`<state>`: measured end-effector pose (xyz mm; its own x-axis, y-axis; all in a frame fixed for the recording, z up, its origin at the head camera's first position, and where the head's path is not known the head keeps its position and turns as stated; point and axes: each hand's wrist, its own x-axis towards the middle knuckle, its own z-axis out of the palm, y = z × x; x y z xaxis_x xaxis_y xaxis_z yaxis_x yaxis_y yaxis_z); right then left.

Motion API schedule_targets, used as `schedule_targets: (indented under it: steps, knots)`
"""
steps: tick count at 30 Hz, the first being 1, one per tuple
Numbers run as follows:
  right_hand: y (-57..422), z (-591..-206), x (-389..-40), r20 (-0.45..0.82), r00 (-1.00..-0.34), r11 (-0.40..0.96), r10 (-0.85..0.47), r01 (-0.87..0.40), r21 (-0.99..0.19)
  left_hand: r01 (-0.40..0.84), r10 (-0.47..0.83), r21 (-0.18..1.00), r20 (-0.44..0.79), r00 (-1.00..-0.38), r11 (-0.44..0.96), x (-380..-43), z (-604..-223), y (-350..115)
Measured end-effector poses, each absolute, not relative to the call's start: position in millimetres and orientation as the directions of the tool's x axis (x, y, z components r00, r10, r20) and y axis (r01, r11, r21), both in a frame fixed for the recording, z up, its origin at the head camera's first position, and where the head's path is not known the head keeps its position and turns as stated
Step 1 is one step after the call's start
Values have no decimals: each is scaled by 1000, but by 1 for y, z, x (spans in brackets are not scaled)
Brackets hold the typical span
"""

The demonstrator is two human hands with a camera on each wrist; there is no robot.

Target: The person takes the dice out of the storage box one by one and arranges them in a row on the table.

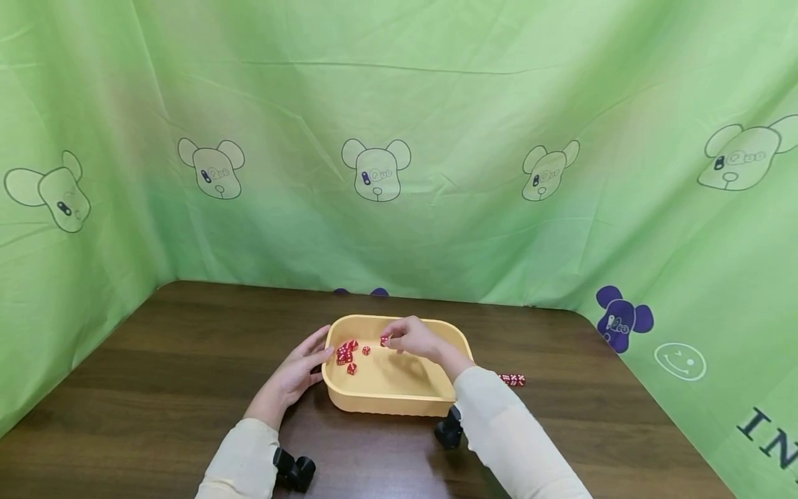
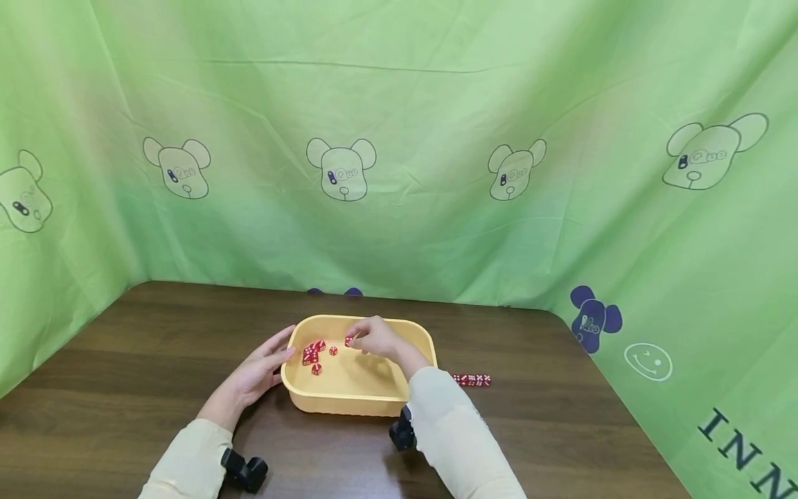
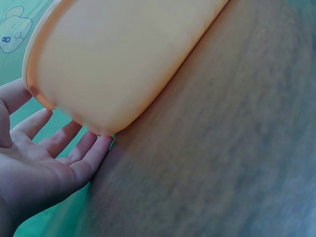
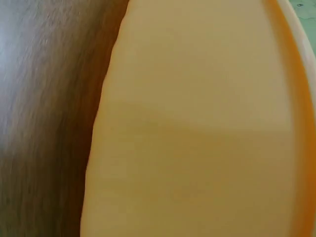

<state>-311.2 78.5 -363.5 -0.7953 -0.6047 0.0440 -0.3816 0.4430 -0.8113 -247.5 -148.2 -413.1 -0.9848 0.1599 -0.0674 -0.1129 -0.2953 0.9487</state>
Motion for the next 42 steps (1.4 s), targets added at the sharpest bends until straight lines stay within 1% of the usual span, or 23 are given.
schedule_targets:
  steps: [7,12,23,26,31,35,42]
  knots:
    - [95,-358,-311,53,-806,444,-590,-379,-812,-116,159,949,-72,-985,-292,-247,-413,-148]
    - [107,-352,-310,59,-831,459,-552,-363,-811,-113,158,949,-68,-985,-294,-247,-414,-148]
    - [133,-342,-304,123,-877,451,-465,-354,-819,-102,164,950,-55,-985,-295,-248,-413,-148]
    - [141,-343,-303,123,-892,455,-435,-336,-825,-107,168,950,-59,-984,-293,-248,-413,-148]
    - [153,-342,-304,126,-907,422,-401,-305,-854,-111,171,950,-62,-983,-291,-247,-413,-149]
    - [164,-340,-304,116,-920,431,-373,-283,-857,-113,174,950,-63,-983,-292,-247,-413,-149]
    - [184,-339,-301,107,-926,396,-362,-257,-882,-110,170,950,-62,-983,-292,-247,-414,-148]
